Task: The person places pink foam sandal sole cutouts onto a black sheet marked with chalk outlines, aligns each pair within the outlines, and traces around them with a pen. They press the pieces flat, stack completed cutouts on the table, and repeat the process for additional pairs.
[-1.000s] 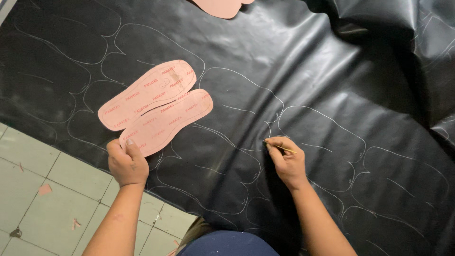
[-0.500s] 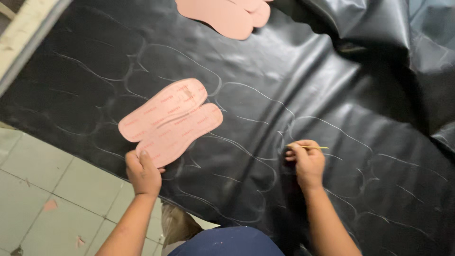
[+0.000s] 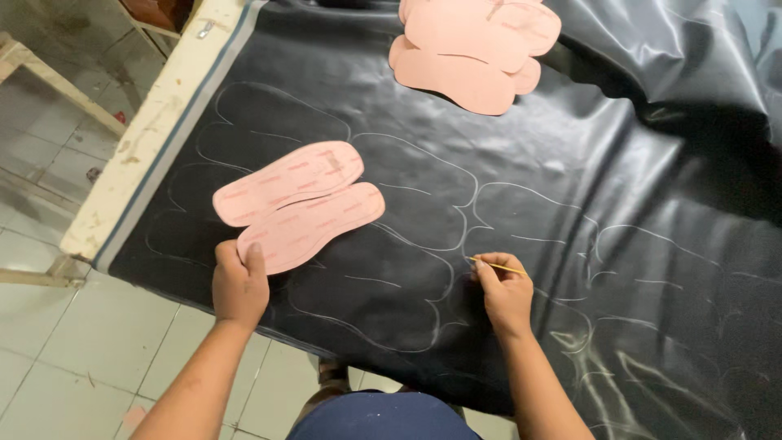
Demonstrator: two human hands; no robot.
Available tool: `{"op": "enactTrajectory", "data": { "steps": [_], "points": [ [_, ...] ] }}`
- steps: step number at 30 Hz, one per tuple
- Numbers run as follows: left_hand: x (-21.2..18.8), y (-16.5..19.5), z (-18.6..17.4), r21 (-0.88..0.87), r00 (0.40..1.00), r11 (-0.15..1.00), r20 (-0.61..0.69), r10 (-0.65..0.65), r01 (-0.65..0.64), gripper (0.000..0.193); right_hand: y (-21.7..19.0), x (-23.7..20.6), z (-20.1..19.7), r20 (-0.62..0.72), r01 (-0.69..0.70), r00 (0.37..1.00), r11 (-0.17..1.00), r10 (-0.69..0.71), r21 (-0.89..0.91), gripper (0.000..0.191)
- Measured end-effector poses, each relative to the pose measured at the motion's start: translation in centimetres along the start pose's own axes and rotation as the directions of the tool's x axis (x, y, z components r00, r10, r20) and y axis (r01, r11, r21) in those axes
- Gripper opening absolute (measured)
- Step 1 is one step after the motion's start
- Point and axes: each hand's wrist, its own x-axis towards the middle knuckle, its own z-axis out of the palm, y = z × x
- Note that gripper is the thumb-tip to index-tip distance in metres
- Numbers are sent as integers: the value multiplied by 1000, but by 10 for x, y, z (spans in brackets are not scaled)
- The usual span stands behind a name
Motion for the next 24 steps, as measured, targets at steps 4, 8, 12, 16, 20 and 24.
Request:
{"op": "enactTrajectory", "data": {
  "steps": [4, 8, 12, 16, 20, 24],
  "points": [
    [29, -32, -15, 177, 980, 984, 191, -62, 28, 39, -1, 7, 34, -51, 62, 996, 986, -70, -155, 12],
    [32, -36, -7, 185, 985, 981, 152, -85, 56, 38, 2, 25, 43, -107, 55, 991, 981, -76, -186, 14],
    [37, -37, -4, 172, 984, 983, 154, -93, 66, 37, 3, 35, 48, -132, 30, 990, 978, -58, -207, 12],
    [40, -34, 1, 203, 987, 978, 145, -75, 45, 38, 2, 43, 47, -122, 21, 991, 979, -47, -205, 10],
    [42, -35, 8, 228, 989, 974, 136, -52, 19, 38, 3, 47, 45, -136, 18, 990, 977, -48, -212, 9],
    [45, -37, 13, 230, 994, 973, 111, -14, -12, 36, 2, 53, 43, -84, 2, 996, 988, -15, -156, 11]
  ]
}}
